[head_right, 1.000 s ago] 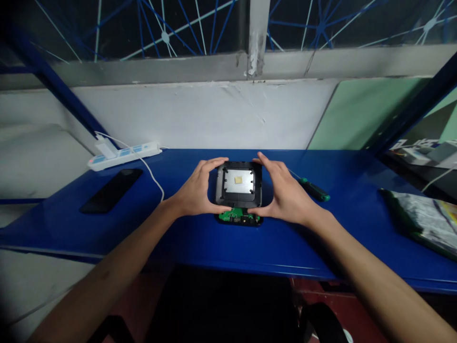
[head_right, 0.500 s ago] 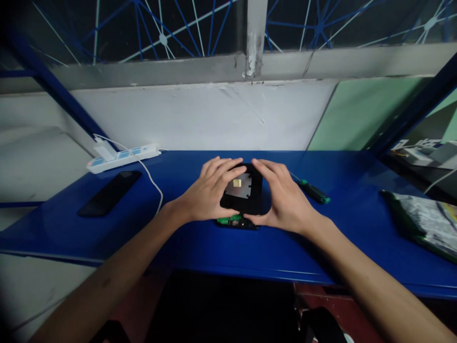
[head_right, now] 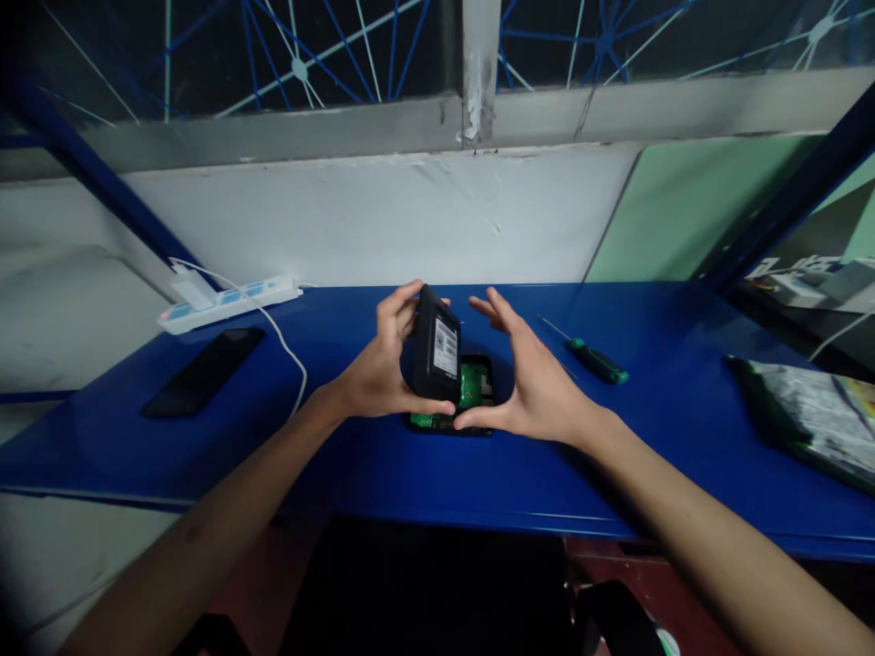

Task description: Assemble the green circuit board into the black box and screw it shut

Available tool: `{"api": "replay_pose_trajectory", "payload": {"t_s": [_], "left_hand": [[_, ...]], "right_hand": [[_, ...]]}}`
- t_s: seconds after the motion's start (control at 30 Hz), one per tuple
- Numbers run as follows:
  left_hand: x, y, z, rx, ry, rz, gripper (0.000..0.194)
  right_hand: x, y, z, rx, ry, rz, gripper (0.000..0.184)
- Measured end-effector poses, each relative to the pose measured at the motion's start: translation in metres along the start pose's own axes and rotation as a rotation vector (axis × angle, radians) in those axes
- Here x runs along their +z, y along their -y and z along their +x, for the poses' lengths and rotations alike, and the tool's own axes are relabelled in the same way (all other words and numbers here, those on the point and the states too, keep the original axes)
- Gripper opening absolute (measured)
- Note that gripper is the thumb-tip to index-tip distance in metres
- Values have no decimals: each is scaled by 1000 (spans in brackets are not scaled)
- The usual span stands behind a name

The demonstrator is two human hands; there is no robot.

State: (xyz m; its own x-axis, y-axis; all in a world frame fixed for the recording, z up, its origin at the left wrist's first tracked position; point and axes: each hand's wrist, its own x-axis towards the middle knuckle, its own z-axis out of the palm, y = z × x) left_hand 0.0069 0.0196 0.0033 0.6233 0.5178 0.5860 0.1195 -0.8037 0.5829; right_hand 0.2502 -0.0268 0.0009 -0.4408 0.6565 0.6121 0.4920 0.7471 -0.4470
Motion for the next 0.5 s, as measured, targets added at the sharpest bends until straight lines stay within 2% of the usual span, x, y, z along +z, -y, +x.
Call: {"api": "replay_pose_trajectory", "payload": {"t_s": [0.13, 0.23, 0.4, 0.5], "left_hand": [[2, -5, 1, -11, 16, -115, 133], [6, -6, 0, -17, 28, -155, 133], [6, -1, -1, -42, 50, -173, 133], [-1, 5, -3, -48, -8, -115, 133]], "right_hand": [[4, -3, 1, 29, 106, 11, 141], [6, -2, 1, 24, 136, 30, 136], [9, -4, 0, 59, 77, 16, 133], [8, -9, -1, 96, 23, -13, 135]]}}
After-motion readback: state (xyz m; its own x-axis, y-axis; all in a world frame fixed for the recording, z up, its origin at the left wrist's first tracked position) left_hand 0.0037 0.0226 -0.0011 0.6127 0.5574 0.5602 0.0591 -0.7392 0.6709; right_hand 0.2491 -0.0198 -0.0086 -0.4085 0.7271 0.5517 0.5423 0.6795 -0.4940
